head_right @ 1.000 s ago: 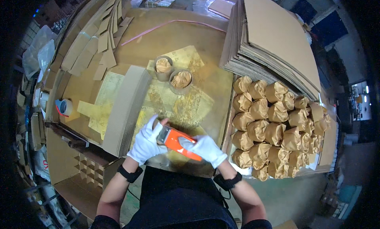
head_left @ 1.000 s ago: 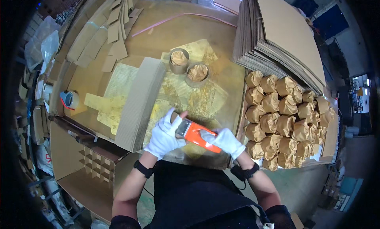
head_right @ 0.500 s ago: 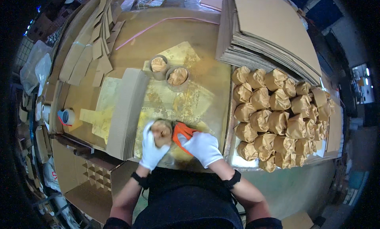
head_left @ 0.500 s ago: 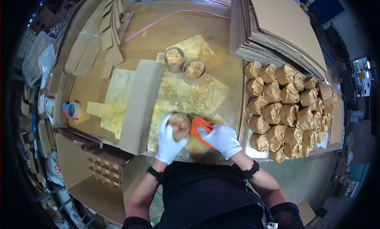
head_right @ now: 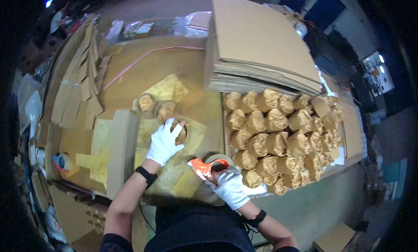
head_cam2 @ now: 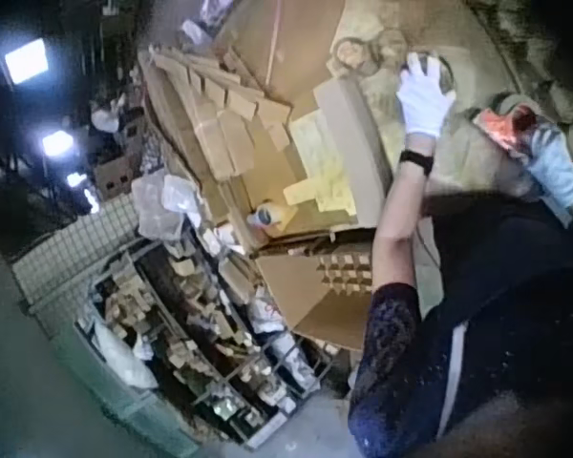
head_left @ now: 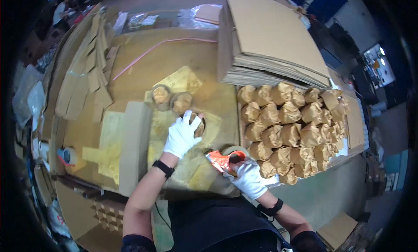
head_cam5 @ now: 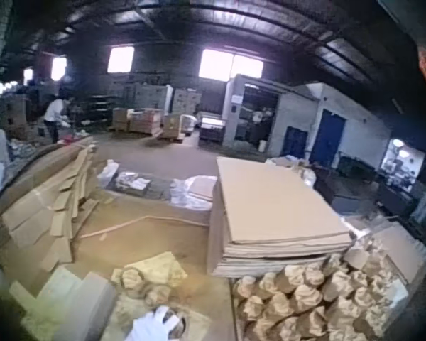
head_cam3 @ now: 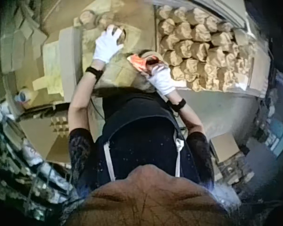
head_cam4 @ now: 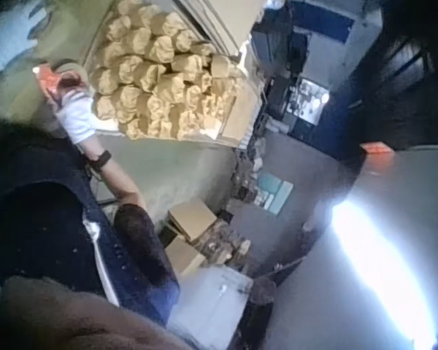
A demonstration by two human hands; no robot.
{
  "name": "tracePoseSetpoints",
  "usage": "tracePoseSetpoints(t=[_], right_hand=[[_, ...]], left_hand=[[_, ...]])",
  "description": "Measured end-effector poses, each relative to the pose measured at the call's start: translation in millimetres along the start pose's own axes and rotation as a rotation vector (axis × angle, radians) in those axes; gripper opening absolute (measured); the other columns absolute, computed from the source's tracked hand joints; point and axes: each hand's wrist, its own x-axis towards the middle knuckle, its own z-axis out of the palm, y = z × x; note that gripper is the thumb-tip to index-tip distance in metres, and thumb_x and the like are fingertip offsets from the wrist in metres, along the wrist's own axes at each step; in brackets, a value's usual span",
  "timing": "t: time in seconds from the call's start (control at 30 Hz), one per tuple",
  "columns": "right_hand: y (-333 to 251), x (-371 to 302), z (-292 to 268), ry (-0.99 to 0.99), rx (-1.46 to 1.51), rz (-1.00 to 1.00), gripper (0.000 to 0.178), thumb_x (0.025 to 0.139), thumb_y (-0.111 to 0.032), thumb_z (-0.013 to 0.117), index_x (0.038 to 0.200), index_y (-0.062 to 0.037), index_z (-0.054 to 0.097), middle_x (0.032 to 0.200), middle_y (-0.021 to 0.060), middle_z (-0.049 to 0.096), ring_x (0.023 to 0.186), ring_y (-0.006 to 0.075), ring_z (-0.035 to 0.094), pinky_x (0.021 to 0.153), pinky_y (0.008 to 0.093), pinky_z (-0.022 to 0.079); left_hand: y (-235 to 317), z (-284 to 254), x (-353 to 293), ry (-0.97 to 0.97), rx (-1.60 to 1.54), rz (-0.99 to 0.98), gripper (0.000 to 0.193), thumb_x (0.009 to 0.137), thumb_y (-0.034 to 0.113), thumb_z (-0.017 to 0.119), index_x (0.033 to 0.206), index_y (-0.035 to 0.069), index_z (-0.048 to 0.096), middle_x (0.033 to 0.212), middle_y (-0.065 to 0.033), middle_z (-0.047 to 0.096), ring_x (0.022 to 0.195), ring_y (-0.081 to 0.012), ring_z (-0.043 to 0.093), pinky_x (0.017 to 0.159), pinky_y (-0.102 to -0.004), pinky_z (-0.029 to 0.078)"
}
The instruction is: The person places small metal cups into brown paper bags and folds the tops closed. They then move to a different table, cut a piece of cardboard, and use a tape dispenser to seal the paper bags shut. The sealed bags are placed into a larger cardboard box.
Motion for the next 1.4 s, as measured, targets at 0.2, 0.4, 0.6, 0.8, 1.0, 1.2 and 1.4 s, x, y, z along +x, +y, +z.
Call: tracePoseSetpoints(t=[0.2, 0.4, 0.6, 0.8, 1.0, 1.2, 1.4], right_hand=[[35.8, 35.2, -80.6, 0.148, -0.134, 0.083, 0.023, 0.086, -0.032, 0.068, 0.071, -0.0151, 0.070, 0.065, 0.0064, 0.065, 0.060, 0.0298, 0.063, 0.053, 0.0435, 0.049], [131.5, 120.7, -158.8, 0.295, -0.261, 0.470, 0.047, 0.090, -0.052, 0.063, 0.090, -0.0055, 0.071, 0.079, 0.0184, 0.070, 0.078, 0.0358, 0.070, 0.070, 0.0465, 0.056], [191.2, 179.6, -137.2, -0.089, -0.226, 0.689, 0.086, 0.080, -0.067, 0.065, 0.129, 0.0026, 0.058, 0.117, 0.0264, 0.068, 0.110, 0.0361, 0.067, 0.094, 0.0434, 0.053], [203.1, 173.8, -128.5, 0.107, -0.042, 0.635, 0.073, 0.077, -0.047, 0.077, 0.131, -0.0029, 0.057, 0.122, 0.0246, 0.066, 0.116, 0.0381, 0.063, 0.098, 0.0444, 0.050], [95.7, 124.0, -151.6, 0.402, 0.423, 0.343, 0.060, 0.081, -0.035, 0.080, 0.128, -0.0056, 0.058, 0.116, 0.0219, 0.069, 0.106, 0.0292, 0.069, 0.091, 0.0398, 0.054], [-15.4, 92.1, -64.5, -0.295, 1.174, 0.304, 0.054, 0.090, -0.025, 0.075, 0.135, -0.0029, 0.053, 0.109, 0.0056, 0.064, 0.093, 0.0117, 0.062, 0.080, 0.0276, 0.054], [-109.1, 97.6, 22.4, -0.838, 1.346, 0.498, 0.069, 0.091, -0.038, 0.072, 0.143, -0.0011, 0.045, 0.122, 0.0138, 0.065, 0.113, 0.0222, 0.062, 0.093, 0.0309, 0.052]], left_hand=[[22.1, 20.9, 81.2, 0.017, -0.173, -0.245, 0.078, 0.078, 0.026, 0.079, 0.148, 0.020, 0.044, 0.159, -0.0193, 0.027, 0.113, -0.0379, 0.062, 0.087, -0.0454, 0.056], [-1.9, -27.8, -16.8, 0.274, -0.446, 0.089, 0.033, 0.081, 0.001, 0.065, 0.114, 0.006, 0.067, 0.134, -0.0185, 0.059, 0.111, -0.0384, 0.063, 0.093, -0.0434, 0.054], [-57.6, -78.4, -180.8, 0.197, 0.309, -0.478, 0.055, 0.070, 0.002, 0.078, 0.122, 0.011, 0.063, 0.133, -0.0159, 0.057, 0.116, -0.0409, 0.058, 0.095, -0.0465, 0.051], [-72.1, -65.0, -255.1, 0.093, -0.060, -0.722, 0.087, 0.067, 0.007, 0.082, 0.146, 0.016, 0.048, 0.153, -0.0241, 0.039, 0.110, -0.0396, 0.064, 0.092, -0.0395, 0.054], [11.1, -90.6, -182.5, 0.113, -0.025, -0.555, 0.057, 0.069, 0.031, 0.078, 0.118, 0.010, 0.058, 0.110, -0.0159, 0.058, 0.080, -0.0358, 0.067, 0.062, -0.0463, 0.056], [52.9, 20.8, -219.3, -0.386, -0.144, -0.304, 0.045, 0.086, 0.024, 0.066, 0.129, 0.013, 0.055, 0.114, -0.0121, 0.061, 0.085, -0.0297, 0.069, 0.064, -0.0418, 0.057], [40.1, 33.4, -263.7, -0.089, -0.189, -0.039, 0.038, 0.086, 0.015, 0.066, 0.124, 0.020, 0.064, 0.116, -0.0090, 0.059, 0.085, -0.0272, 0.067, 0.067, -0.0389, 0.058]])
